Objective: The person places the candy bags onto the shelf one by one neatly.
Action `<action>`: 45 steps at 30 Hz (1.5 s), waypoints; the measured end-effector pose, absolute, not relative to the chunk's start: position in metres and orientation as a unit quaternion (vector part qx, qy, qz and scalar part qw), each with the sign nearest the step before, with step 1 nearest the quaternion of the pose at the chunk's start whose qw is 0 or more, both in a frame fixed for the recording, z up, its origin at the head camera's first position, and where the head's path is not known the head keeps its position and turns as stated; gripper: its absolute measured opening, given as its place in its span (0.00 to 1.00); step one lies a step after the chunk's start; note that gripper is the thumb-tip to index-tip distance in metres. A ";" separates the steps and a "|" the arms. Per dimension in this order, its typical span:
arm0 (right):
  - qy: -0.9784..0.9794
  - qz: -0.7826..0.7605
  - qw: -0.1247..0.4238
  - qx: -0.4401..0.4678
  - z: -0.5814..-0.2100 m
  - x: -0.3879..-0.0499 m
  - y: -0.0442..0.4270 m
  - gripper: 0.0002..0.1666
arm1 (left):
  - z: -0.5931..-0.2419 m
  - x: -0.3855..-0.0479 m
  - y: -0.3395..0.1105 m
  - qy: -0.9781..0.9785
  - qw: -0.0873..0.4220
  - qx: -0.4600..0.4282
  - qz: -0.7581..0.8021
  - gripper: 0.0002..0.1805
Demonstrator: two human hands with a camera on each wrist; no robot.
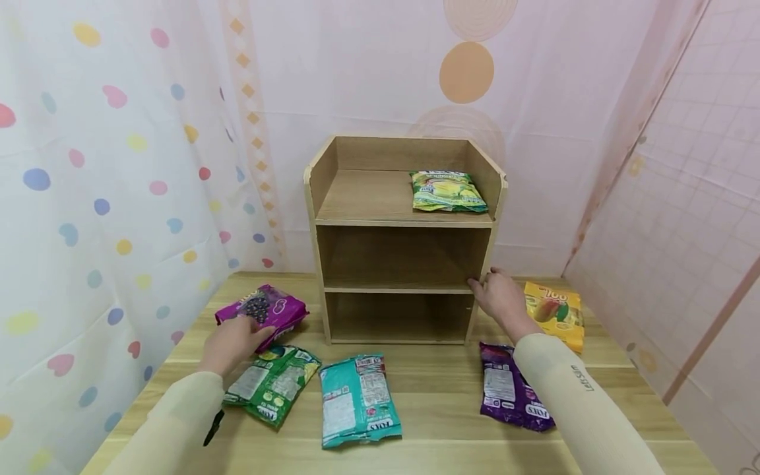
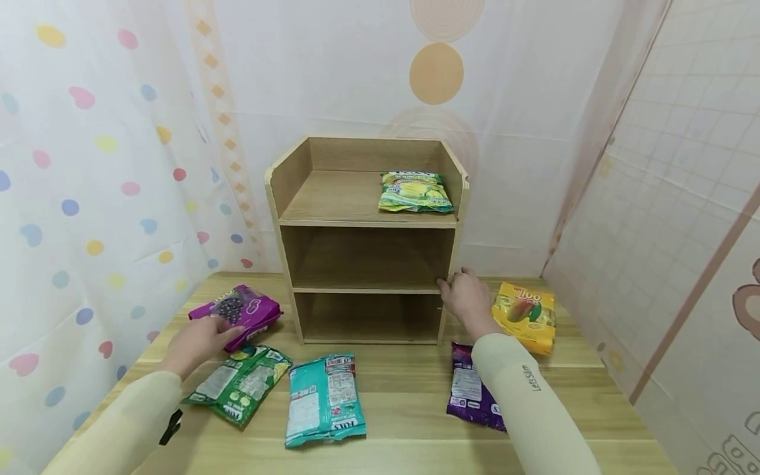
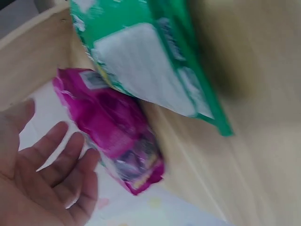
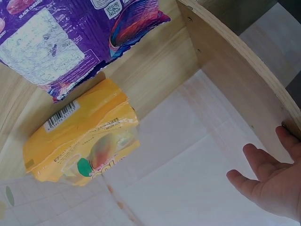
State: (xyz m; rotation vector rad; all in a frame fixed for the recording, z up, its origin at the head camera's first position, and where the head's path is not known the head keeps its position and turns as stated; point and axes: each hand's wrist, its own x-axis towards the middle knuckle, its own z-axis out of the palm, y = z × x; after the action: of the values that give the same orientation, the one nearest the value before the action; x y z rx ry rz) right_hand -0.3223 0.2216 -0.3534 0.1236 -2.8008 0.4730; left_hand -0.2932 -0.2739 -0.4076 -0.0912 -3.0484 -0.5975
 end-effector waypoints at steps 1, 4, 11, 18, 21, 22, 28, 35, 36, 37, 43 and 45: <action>-0.974 0.165 0.148 0.043 -0.353 -0.322 0.221 0.28 | -0.408 -0.291 -0.277 -0.982 0.001 -0.020 -0.190 0.23; -0.974 0.167 0.147 0.041 -0.353 -0.322 0.221 0.28 | -0.413 -0.286 -0.282 -0.985 -0.017 -0.002 -0.174 0.25; -0.974 0.163 0.153 0.042 -0.353 -0.321 0.221 0.28 | -0.422 -0.282 -0.285 -0.988 -0.027 0.006 -0.153 0.30; -0.973 0.161 0.162 0.045 -0.353 -0.320 0.221 0.27 | -0.431 -0.283 -0.283 -0.983 -0.111 0.003 -0.145 0.41; -0.972 0.163 0.161 0.044 -0.353 -0.320 0.220 0.27 | -0.434 -0.283 -0.281 -0.983 -0.123 -0.007 -0.136 0.45; -0.972 0.164 0.160 0.043 -0.353 -0.321 0.220 0.27 | -0.434 -0.283 -0.280 -0.983 -0.127 -0.007 -0.136 0.44; -0.973 0.163 0.158 0.041 -0.355 -0.322 0.221 0.27 | -0.433 -0.281 -0.273 -0.975 -0.144 0.005 -0.166 0.43; -0.972 0.166 0.158 0.046 -0.355 -0.323 0.221 0.28 | -0.429 -0.280 -0.270 -0.966 -0.160 0.014 -0.203 0.45; -0.972 0.167 0.157 0.046 -0.355 -0.323 0.221 0.28 | -0.428 -0.280 -0.269 -0.965 -0.161 0.013 -0.206 0.45; -0.973 0.167 0.156 0.046 -0.355 -0.323 0.221 0.28 | -0.427 -0.281 -0.269 -0.964 -0.162 0.011 -0.209 0.44; -0.973 0.170 0.149 0.036 -0.354 -0.323 0.221 0.27 | -0.423 -0.284 -0.268 -0.959 -0.168 -0.002 -0.227 0.40; -0.973 0.169 0.151 0.036 -0.354 -0.323 0.220 0.27 | -0.421 -0.284 -0.267 -0.959 -0.166 -0.013 -0.228 0.36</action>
State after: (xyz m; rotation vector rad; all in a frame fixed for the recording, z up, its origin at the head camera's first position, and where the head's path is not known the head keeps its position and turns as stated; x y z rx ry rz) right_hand -0.3230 0.2204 -0.3539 0.1037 -2.7947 0.4844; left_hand -0.2844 -0.2670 -0.4205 -0.0445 -3.3813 -0.8028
